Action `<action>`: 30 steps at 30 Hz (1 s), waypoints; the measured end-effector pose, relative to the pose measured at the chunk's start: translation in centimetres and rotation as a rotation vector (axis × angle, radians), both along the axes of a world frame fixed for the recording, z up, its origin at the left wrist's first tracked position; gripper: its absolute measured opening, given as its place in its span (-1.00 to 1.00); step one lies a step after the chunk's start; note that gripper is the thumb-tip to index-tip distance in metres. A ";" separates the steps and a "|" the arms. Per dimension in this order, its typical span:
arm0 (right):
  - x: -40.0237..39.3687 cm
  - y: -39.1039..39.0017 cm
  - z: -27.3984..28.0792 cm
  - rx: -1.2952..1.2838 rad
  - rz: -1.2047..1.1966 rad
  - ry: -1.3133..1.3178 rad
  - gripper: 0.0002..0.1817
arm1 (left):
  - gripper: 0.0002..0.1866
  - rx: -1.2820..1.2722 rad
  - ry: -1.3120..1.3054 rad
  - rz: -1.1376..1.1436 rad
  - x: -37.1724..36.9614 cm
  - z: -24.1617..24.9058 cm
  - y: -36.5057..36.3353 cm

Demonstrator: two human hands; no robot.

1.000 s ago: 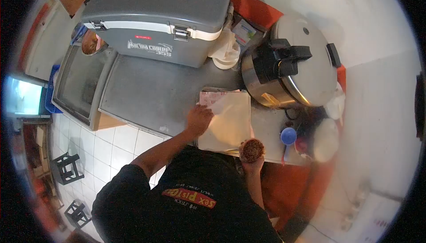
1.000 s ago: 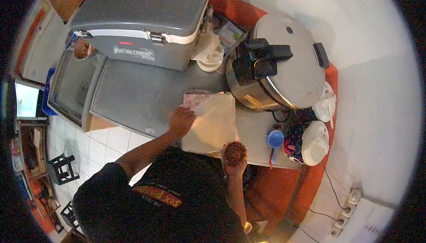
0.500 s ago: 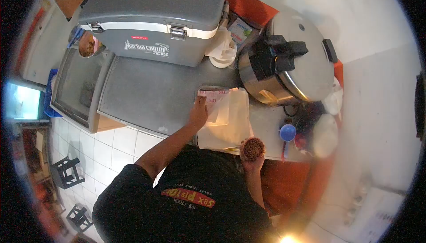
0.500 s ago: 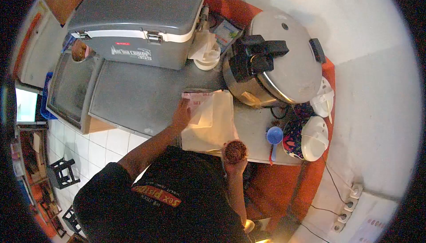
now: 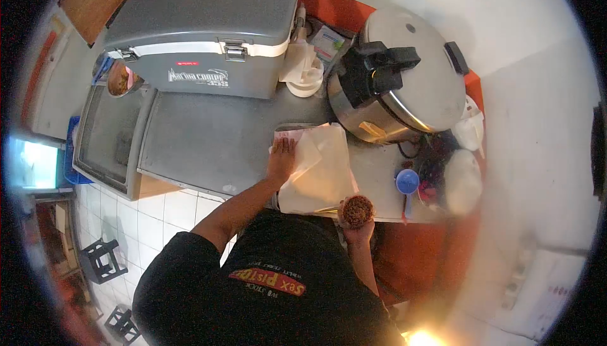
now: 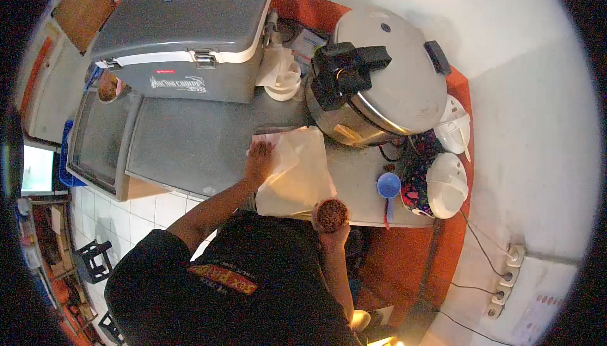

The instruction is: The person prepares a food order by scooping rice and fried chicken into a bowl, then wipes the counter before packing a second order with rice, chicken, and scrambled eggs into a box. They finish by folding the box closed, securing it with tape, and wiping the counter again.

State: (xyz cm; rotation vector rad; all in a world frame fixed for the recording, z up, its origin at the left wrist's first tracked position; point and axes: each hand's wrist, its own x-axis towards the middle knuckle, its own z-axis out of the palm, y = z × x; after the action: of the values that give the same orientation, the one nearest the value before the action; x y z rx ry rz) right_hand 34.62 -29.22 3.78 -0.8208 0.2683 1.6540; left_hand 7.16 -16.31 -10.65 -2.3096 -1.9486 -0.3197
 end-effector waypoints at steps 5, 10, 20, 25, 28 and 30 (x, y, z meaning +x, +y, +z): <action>0.5 0.1 -0.5 0.026 -0.026 -0.003 -0.53 | -0.60 -0.116 -0.176 0.043 0.2 2.3 0.2; 0.8 -0.2 -0.1 0.026 0.034 -0.076 -0.52 | -0.74 -0.312 -0.238 0.047 -0.2 4.7 0.1; 0.9 0.1 0.4 -0.054 -0.090 0.065 -0.52 | -0.43 -0.196 -0.627 0.301 0.7 3.5 3.4; 1.3 0.2 0.1 0.009 -0.091 0.057 -0.53 | -0.48 -0.646 -0.670 0.332 -1.6 6.9 5.5; 1.5 0.3 0.8 -0.017 -0.103 0.059 -0.55 | -0.54 -0.815 -0.667 0.331 -2.1 7.7 5.5; 1.8 0.2 0.5 -0.018 -0.116 0.055 -0.55 | -0.68 -0.284 -0.920 0.374 -1.4 5.4 3.7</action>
State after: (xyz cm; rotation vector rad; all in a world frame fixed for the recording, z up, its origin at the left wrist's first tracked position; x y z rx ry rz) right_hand 36.38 -28.98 4.24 -0.7604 0.3630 1.5685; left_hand 5.79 -12.60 -5.26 -2.0298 -2.9234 -1.3187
